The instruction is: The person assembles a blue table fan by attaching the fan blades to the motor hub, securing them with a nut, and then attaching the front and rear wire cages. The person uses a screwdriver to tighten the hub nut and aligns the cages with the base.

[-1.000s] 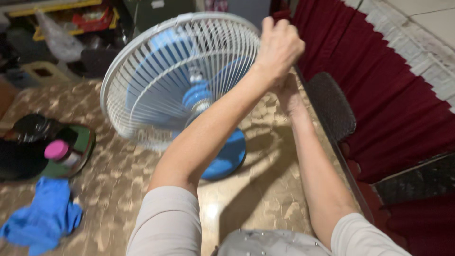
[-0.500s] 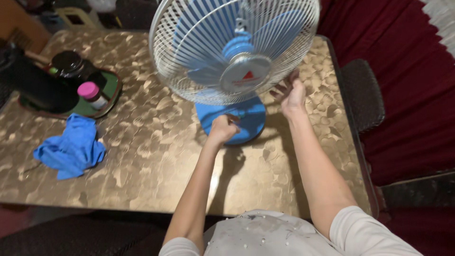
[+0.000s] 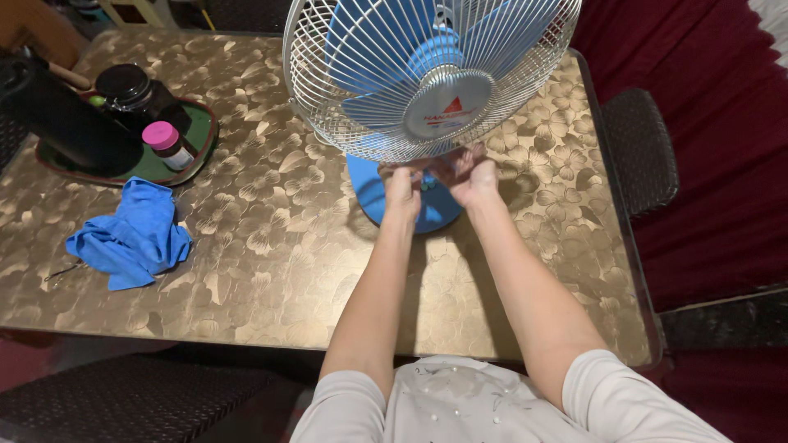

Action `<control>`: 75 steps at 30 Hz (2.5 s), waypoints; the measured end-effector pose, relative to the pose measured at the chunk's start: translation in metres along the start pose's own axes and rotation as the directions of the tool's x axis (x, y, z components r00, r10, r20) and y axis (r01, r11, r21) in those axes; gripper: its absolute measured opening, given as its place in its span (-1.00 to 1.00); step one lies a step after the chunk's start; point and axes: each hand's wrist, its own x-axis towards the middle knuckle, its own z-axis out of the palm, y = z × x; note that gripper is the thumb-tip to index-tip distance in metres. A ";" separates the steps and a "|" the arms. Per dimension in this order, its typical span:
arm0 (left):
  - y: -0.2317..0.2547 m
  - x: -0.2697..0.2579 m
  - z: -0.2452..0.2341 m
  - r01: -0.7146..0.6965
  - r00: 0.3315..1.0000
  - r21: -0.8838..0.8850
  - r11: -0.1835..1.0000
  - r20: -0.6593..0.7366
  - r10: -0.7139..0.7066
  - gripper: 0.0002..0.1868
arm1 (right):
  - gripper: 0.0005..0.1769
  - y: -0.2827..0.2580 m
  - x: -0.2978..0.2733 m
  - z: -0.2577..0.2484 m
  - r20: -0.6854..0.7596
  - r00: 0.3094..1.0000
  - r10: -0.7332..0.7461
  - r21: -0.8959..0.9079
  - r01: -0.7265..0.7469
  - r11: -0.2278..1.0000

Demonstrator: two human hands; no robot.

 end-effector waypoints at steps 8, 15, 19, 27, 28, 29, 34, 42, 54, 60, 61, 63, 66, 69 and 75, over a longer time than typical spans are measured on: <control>0.009 -0.001 -0.005 -0.114 0.979 -0.029 0.993 0.166 0.117 -0.43 | -0.48 0.039 0.051 -0.039 0.244 0.958 0.152 0.051 -0.169 0.984; 0.005 0.019 -0.016 -0.038 0.999 -0.115 0.993 0.019 0.040 -0.26 | -0.65 0.066 0.083 -0.039 0.117 0.973 0.197 0.209 -0.218 0.953; -0.001 0.026 -0.020 -0.042 0.996 -0.091 0.995 -0.085 0.035 -0.21 | -0.58 0.066 0.075 -0.028 0.099 0.990 0.105 0.331 -0.132 0.934; -0.015 0.034 -0.041 -0.022 0.999 -0.070 0.997 -0.037 0.020 -0.33 | -0.37 0.057 0.073 -0.018 0.062 0.989 0.134 0.223 -0.145 0.964; -0.015 0.035 -0.041 0.030 0.999 -0.067 0.997 -0.038 -0.033 -0.35 | -0.32 0.055 0.072 -0.015 0.071 0.988 0.138 0.233 -0.151 0.961; -0.014 0.034 -0.041 0.031 0.998 -0.033 0.999 -0.046 -0.032 -0.38 | -0.27 0.053 0.069 -0.010 0.078 0.987 0.141 0.236 -0.156 0.959; -0.005 0.023 -0.032 -0.056 0.998 -0.004 0.998 -0.002 0.056 -0.48 | -0.01 0.034 0.032 0.015 0.059 0.986 0.157 0.299 -0.167 0.940; 0.003 0.022 -0.030 -0.017 1.000 0.032 0.999 0.002 0.017 -0.63 | 0.58 0.041 -0.004 0.008 0.362 0.932 0.017 0.321 -0.142 0.936; 0.004 0.000 -0.022 0.025 1.000 0.197 0.980 -0.002 -0.025 -0.53 | 0.25 0.004 -0.001 0.009 0.259 0.966 0.010 0.262 -0.080 0.962; 0.003 0.020 -0.050 -0.099 0.992 -0.033 0.995 0.079 0.101 -0.60 | 0.53 0.029 -0.004 -0.002 0.308 0.937 0.164 0.231 -0.241 0.943; 0.006 0.023 -0.053 -0.114 0.991 -0.042 0.993 0.070 0.117 -0.64 | 0.54 0.033 -0.002 -0.001 0.324 0.933 0.155 0.260 -0.245 0.934; 0.011 0.025 -0.055 -0.131 0.989 -0.063 0.989 0.056 0.135 -0.57 | 0.55 0.041 0.004 0.002 0.354 0.925 0.138 0.315 -0.257 0.914; 0.022 0.026 -0.053 -0.125 0.992 -0.043 0.991 0.031 0.126 -0.51 | 0.48 0.052 0.011 0.003 0.280 0.958 0.063 0.316 -0.154 0.936; 0.032 0.023 -0.055 -0.104 0.994 -0.087 0.991 0.000 0.105 -0.24 | 0.36 0.066 0.015 -0.001 0.283 0.959 0.002 0.375 -0.113 0.920; 0.047 0.001 -0.045 -0.129 0.970 0.207 0.970 0.227 0.081 -0.21 | 0.23 0.072 0.021 -0.003 0.524 0.845 -0.101 0.254 -0.042 0.966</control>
